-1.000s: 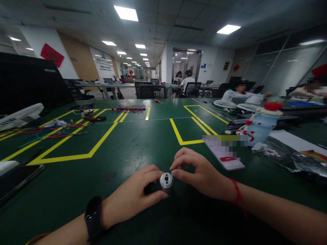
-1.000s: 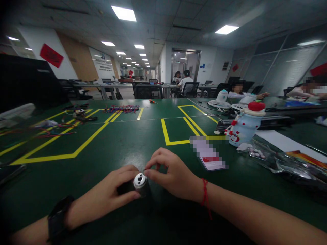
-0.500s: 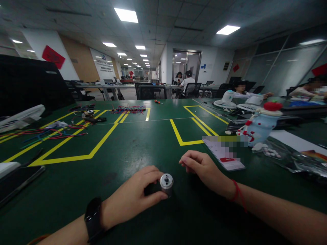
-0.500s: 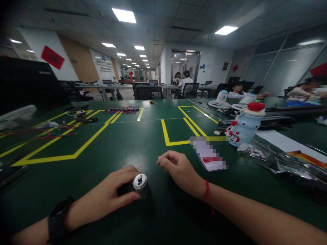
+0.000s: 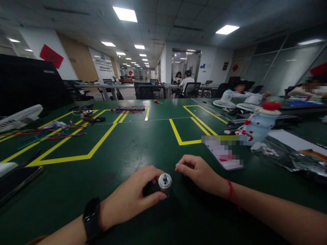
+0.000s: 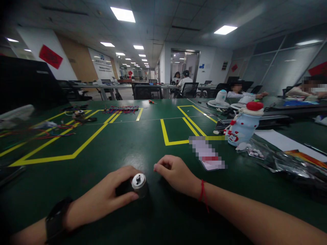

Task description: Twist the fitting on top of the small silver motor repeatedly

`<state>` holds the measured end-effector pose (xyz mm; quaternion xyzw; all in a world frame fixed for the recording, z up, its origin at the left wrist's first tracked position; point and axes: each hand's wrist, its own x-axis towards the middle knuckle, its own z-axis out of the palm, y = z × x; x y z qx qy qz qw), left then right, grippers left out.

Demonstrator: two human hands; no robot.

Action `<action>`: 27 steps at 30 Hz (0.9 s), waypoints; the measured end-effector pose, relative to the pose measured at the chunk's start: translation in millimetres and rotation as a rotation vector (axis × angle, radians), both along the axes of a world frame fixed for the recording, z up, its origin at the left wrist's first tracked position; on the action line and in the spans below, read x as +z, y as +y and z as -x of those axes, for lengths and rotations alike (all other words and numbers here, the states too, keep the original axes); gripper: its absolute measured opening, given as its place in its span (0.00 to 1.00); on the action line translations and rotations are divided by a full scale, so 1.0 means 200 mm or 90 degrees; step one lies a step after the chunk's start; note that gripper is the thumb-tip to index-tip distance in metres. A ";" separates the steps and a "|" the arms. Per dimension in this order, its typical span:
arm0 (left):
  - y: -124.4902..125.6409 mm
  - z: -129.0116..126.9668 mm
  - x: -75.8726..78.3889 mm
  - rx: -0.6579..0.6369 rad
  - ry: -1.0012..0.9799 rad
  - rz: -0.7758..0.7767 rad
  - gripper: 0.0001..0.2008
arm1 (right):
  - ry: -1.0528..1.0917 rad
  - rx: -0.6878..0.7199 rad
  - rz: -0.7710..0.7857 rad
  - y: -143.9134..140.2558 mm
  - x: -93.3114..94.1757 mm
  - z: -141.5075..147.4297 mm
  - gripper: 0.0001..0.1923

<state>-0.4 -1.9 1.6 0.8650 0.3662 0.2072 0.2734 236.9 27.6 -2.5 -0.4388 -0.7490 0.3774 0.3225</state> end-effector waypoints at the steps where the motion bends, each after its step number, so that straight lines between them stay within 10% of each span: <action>1: 0.00 0.00 0.00 -0.003 -0.002 -0.002 0.10 | -0.006 0.009 -0.041 -0.01 0.00 0.01 0.09; 7: 0.01 0.00 -0.02 -0.013 -0.005 -0.015 0.06 | 0.050 0.099 -0.209 -0.08 0.06 0.10 0.08; 27: 0.00 -0.01 0.00 -0.012 0.011 0.001 0.06 | -0.110 0.237 -0.091 0.01 0.03 -0.10 0.11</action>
